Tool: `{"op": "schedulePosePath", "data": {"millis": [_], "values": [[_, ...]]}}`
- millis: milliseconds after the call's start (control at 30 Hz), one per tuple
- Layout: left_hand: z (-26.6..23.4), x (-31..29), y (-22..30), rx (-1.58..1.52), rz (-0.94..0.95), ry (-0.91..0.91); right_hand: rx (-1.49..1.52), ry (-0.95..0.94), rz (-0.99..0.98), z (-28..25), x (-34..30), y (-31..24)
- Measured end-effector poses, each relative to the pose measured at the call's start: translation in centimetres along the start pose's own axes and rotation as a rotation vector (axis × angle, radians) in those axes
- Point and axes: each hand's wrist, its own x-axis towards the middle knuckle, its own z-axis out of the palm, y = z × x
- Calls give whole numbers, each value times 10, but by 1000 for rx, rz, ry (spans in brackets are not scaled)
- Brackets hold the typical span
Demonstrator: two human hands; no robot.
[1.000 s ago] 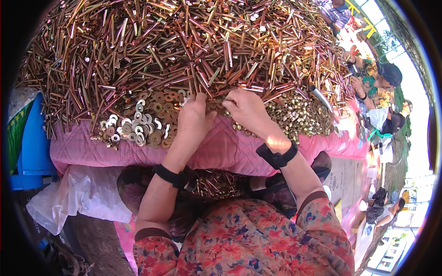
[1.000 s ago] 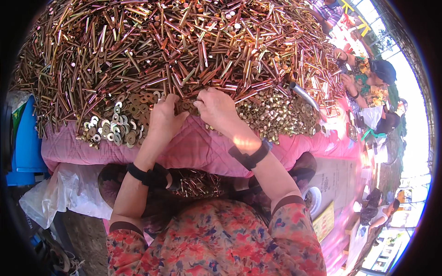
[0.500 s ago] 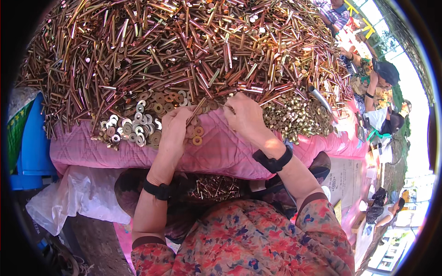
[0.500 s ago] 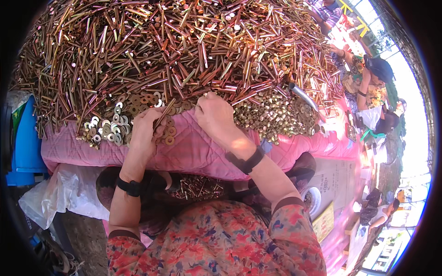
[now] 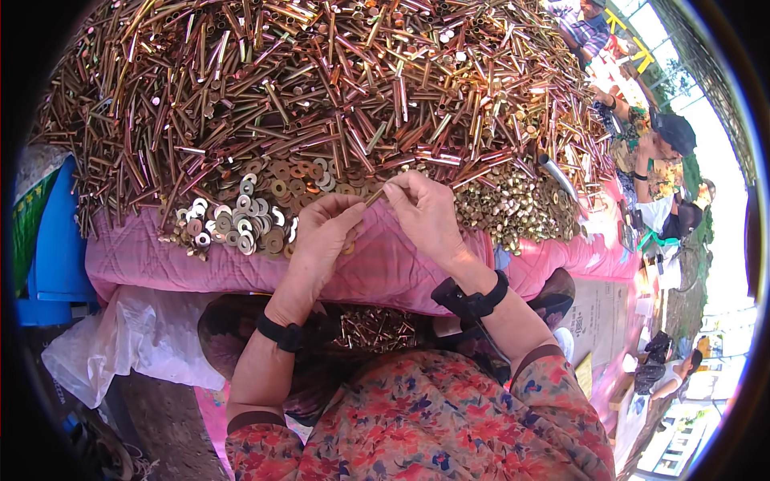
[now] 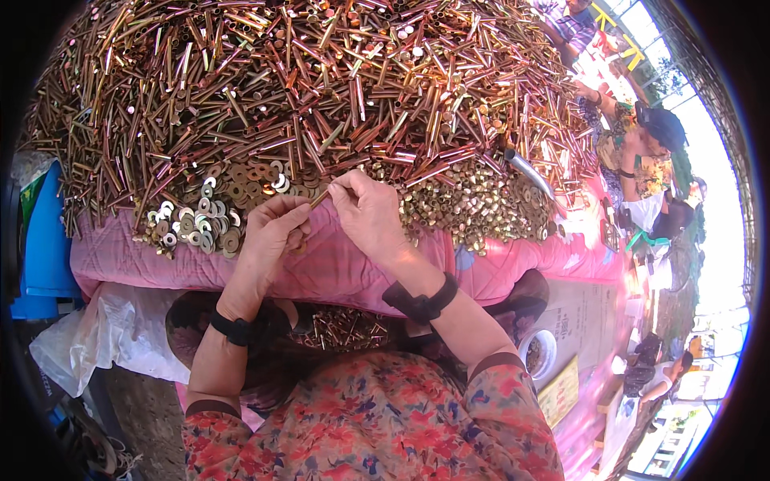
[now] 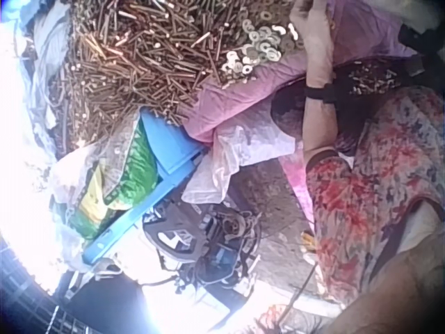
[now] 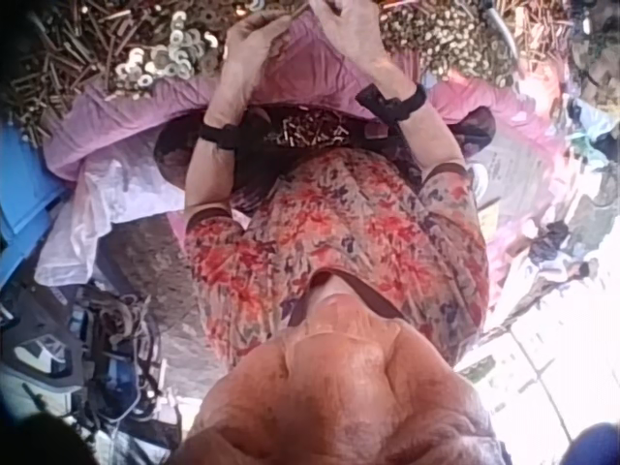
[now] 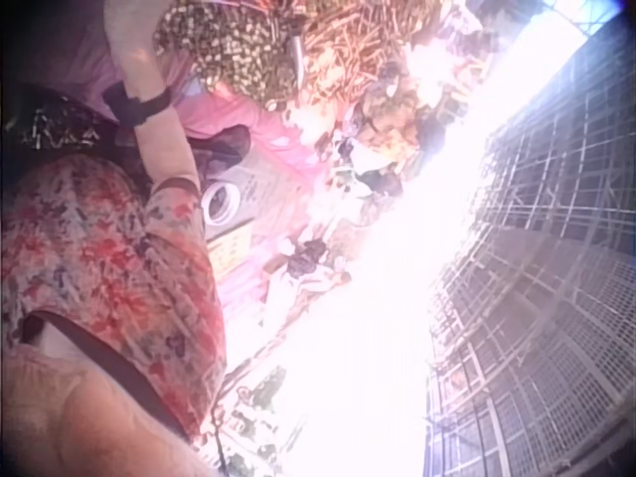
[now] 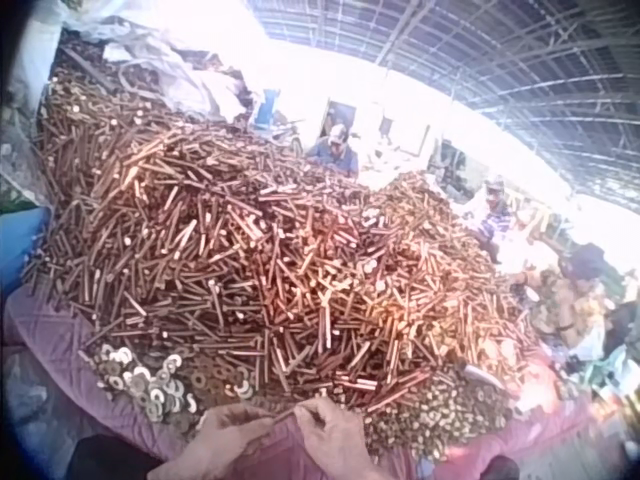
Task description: Manually inserting small metal pins into washers and sorting them.
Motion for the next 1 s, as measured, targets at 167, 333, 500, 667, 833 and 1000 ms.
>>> {"op": "schedulePosePath", "data": {"millis": [167,333,500,667,833,1000], "values": [[0,-1,1,-93,-29,19,194,54,91,13,-12,-11],[-3,4,-4,-211,2,1,-139,-33,-241,13,-14,-25],[-4,2,1,-179,22,-4,-785,1,-344,-13,48,1],[-7,5,1,-159,29,0,-1007,-189,-481,-20,79,28],[-8,3,4,-152,58,61,-968,-152,-588,-25,71,22],[-7,-1,9,-119,78,63,-563,-206,-544,-25,39,-9]]}}
